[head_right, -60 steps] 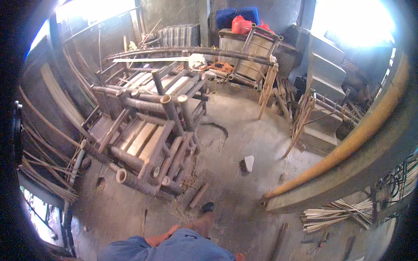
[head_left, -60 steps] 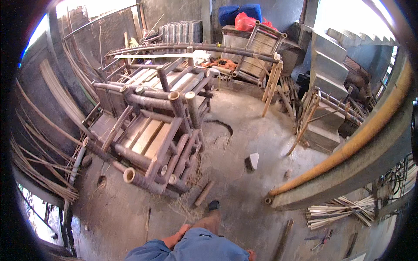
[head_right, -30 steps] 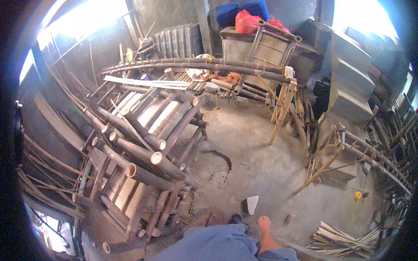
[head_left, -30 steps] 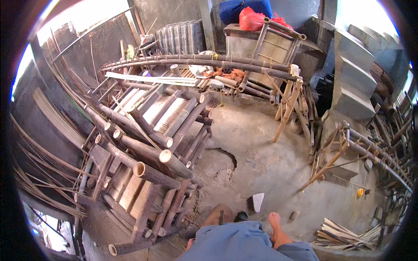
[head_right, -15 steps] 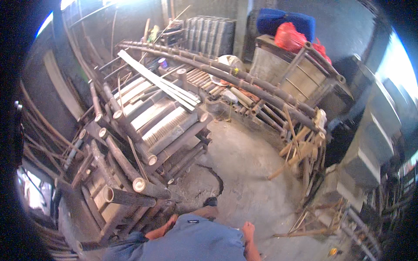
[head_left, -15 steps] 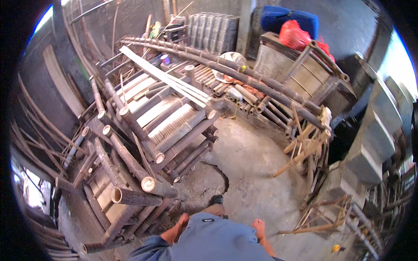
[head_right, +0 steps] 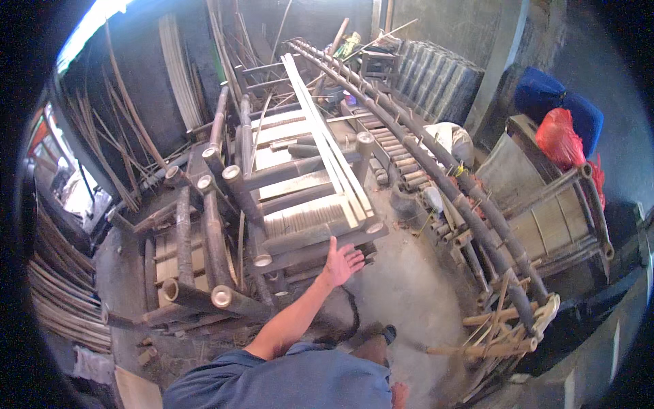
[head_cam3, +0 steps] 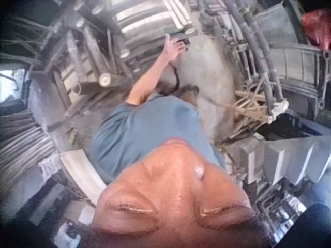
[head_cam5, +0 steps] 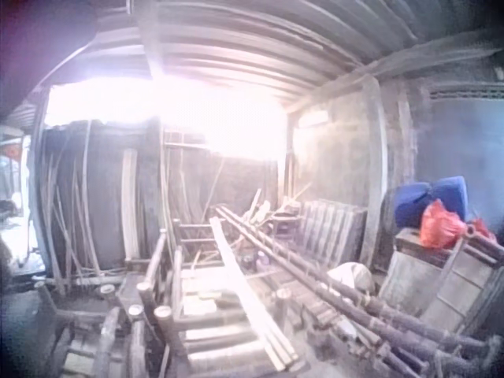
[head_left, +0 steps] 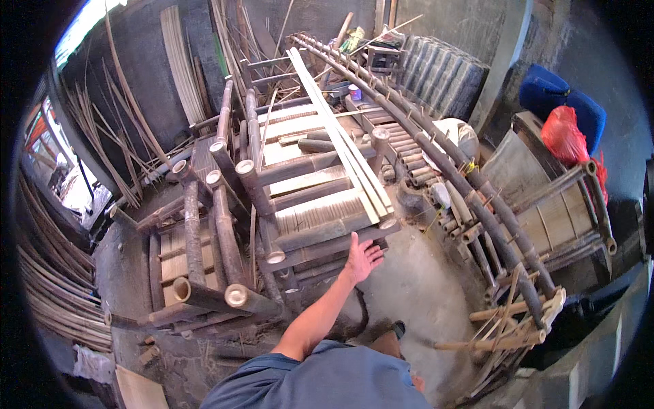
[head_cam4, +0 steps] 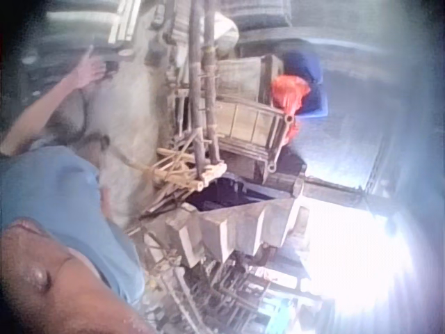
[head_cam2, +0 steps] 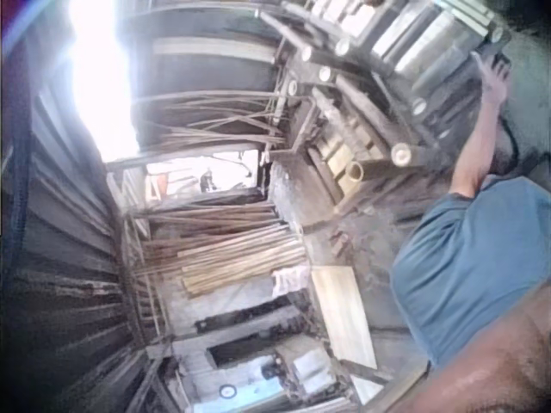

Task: The person uses a wooden block to repeatedly strike the edge of a large bamboo mat laid on the floor, likely to align or secure the slats. The person then walks to a pile of materials, picks up a dark cloth, and wipes the surface of the mat.

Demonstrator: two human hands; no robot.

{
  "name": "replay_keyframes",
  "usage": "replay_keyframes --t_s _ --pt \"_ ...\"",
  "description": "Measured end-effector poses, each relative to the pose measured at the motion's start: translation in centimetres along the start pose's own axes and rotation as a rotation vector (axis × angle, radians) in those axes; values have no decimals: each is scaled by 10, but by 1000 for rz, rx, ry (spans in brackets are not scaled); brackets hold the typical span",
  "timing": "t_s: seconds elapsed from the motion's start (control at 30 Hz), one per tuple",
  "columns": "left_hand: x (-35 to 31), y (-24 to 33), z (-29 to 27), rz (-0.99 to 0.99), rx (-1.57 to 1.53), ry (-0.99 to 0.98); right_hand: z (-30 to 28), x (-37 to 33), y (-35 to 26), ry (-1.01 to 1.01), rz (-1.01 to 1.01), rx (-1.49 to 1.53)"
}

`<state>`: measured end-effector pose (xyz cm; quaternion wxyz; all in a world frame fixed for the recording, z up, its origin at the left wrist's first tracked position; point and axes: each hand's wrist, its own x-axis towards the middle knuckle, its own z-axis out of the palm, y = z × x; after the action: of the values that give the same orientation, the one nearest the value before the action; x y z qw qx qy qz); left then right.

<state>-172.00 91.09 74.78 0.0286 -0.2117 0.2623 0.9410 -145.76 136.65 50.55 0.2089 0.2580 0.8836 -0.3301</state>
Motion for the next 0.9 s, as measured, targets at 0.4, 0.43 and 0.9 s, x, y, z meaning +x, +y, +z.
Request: replay_keyframes --t_s 0.4,0.43,0.9 --pt "59 48 83 447 -668 -356 -83 337 -78 -41 -320 12" --pt "43 59 77 496 -701 -266 -84 349 -83 -100 -327 -33" --pt "-26 -85 -60 203 8 772 -73 359 -270 -450 -677 -615"
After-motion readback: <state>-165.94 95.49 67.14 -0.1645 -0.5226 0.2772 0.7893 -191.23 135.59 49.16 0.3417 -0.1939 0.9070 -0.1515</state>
